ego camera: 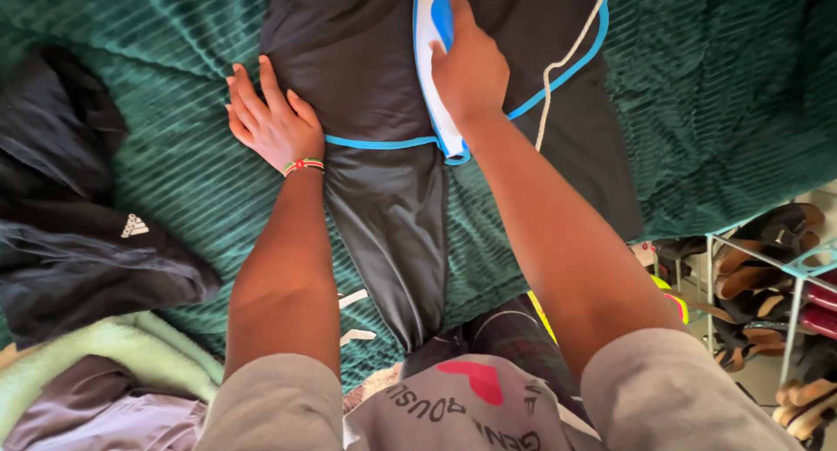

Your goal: Ironing a pair of black athletic shorts on a bed.

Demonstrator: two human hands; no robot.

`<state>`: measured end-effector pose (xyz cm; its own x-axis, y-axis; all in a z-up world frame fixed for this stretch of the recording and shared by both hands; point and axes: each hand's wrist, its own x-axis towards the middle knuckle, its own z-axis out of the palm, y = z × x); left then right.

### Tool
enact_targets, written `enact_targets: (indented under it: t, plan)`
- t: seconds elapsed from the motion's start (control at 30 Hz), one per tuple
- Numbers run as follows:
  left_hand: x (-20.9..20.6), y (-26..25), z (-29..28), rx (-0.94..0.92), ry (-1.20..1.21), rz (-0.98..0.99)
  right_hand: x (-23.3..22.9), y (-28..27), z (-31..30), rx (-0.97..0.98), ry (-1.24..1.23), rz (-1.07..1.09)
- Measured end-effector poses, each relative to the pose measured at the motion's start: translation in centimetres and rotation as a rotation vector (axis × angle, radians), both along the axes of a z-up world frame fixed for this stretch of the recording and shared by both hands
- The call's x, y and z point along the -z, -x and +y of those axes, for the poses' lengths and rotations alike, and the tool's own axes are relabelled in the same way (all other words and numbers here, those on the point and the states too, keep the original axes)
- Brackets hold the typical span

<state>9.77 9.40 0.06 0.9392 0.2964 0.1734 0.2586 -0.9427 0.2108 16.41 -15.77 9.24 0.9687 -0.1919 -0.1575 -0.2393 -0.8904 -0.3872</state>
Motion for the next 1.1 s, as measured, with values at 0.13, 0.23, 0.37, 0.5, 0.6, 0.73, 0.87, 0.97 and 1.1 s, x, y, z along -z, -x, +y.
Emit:
enact_targets:
  t: [0.13,0.23,0.37,0.5,0.6,0.73,0.87,0.97,1.1]
  plan:
    - [0.1,-0.2,0.2,0.005,-0.007,0.005,-1.6,2.3,0.3,-0.004,0.006,0.086]
    - [0.2,-0.1,0.0,0.001,-0.009,0.006,-3.1,4.1,0.6,-0.004,0.019,0.148]
    - [-0.1,-0.2,0.1,0.006,-0.018,-0.004,-1.9,3.9,0.3,-0.022,0.06,0.125]
    - [0.2,0.0,0.2,0.002,-0.013,0.001,-0.4,1.8,0.2,-0.019,0.033,0.052]
    - [0.2,-0.2,0.2,-0.003,-0.009,0.02,0.3,0.5,0.4,0.003,-0.006,-0.004]
    - [0.2,0.1,-0.1,-0.001,-0.004,-0.001,0.1,1.2,-0.3,-0.022,-0.046,-0.019]
    - [-0.3,-0.1,0.0,-0.003,0.023,0.017,-1.0,2.9,0.2,-0.002,-0.037,0.061]
    - [0.1,-0.1,0.1,0.0,0.012,-0.012,-1.7,4.0,0.4,0.01,-0.024,0.062]
    - [0.1,-0.2,0.0,-0.007,-0.005,0.008,-2.3,2.4,0.5,0.039,-0.04,0.184]
